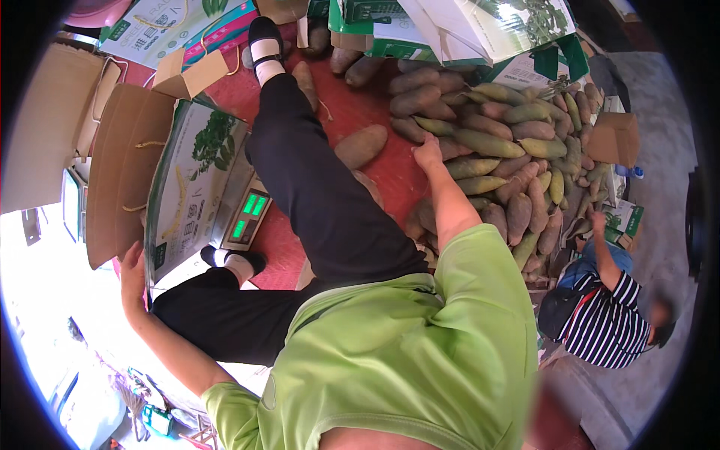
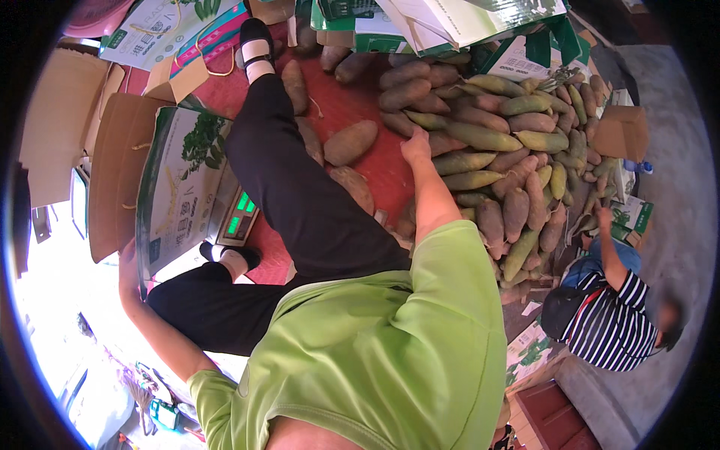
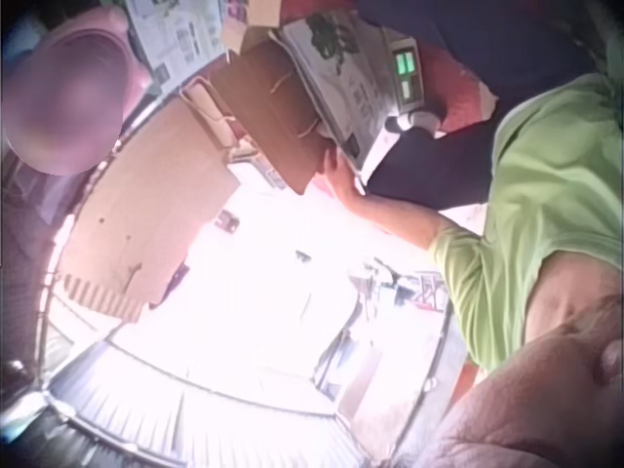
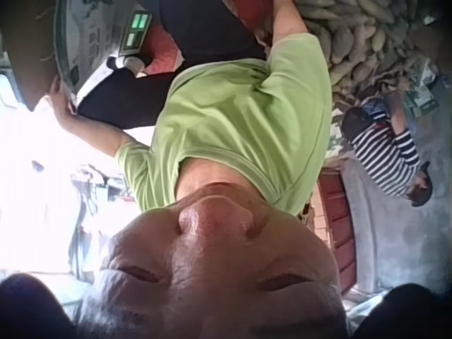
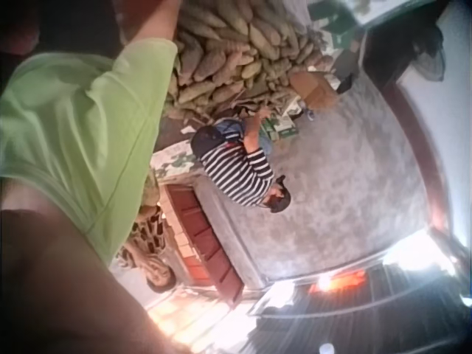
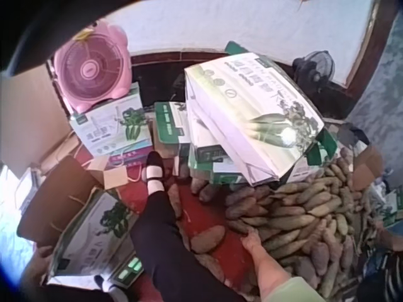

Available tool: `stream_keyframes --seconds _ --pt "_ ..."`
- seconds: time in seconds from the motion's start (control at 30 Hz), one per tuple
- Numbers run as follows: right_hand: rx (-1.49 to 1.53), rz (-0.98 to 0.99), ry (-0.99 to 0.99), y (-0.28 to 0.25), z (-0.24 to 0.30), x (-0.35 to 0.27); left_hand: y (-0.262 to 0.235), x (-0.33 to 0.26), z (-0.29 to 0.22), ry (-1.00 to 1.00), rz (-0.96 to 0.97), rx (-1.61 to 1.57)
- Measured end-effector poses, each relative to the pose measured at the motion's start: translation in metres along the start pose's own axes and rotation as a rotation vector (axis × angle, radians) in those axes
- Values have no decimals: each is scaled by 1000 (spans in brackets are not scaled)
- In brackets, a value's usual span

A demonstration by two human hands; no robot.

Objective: Weighing yams on a digital scale and placing them into a cardboard box.

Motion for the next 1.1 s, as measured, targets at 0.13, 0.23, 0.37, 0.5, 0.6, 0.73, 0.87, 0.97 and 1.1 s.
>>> stream_keyframes --seconds 0.13,0.23,0.37,0.5,0.6,0.73,0.87,0.97,1.1 --pt "-47 66 -30 0 10 5 7 -2 -7 -38 10 -20" --pt "-63 85 -65 14 -1 2 10 4 -8 -34 18 -32" --pt "-109 151 -132 38 -2 -34 5 9 -2 -22 27 -3" --pt "-200 365 -188 27 9 -64 2 3 -8 -35 -5 18" --pt "-182 -28 -295 15 4 -50 4 -1 -17 -38 19 5" --pt "-297 -85 -247 2 13 -10 7 -8 -19 -40 -26 -22" --pt "-340 11 -205 5 15 13 10 -11 -23 -24 -126 85" --pt "-460 163 -120 15 18 8 12 -7 -23 -5 -125 97" --pt "-512 259 -38 3 63 -2 8 -20 -34 20 -173 186"
Point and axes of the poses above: each hand's wrist, its own x-axis towards the middle knuckle, its own y-axis out of the palm, z = x × y, the point moved 4 cm from there along x, towards the middle knuckle, and after that the axes turned 4 degrees about -y, right-handed, at the moved point
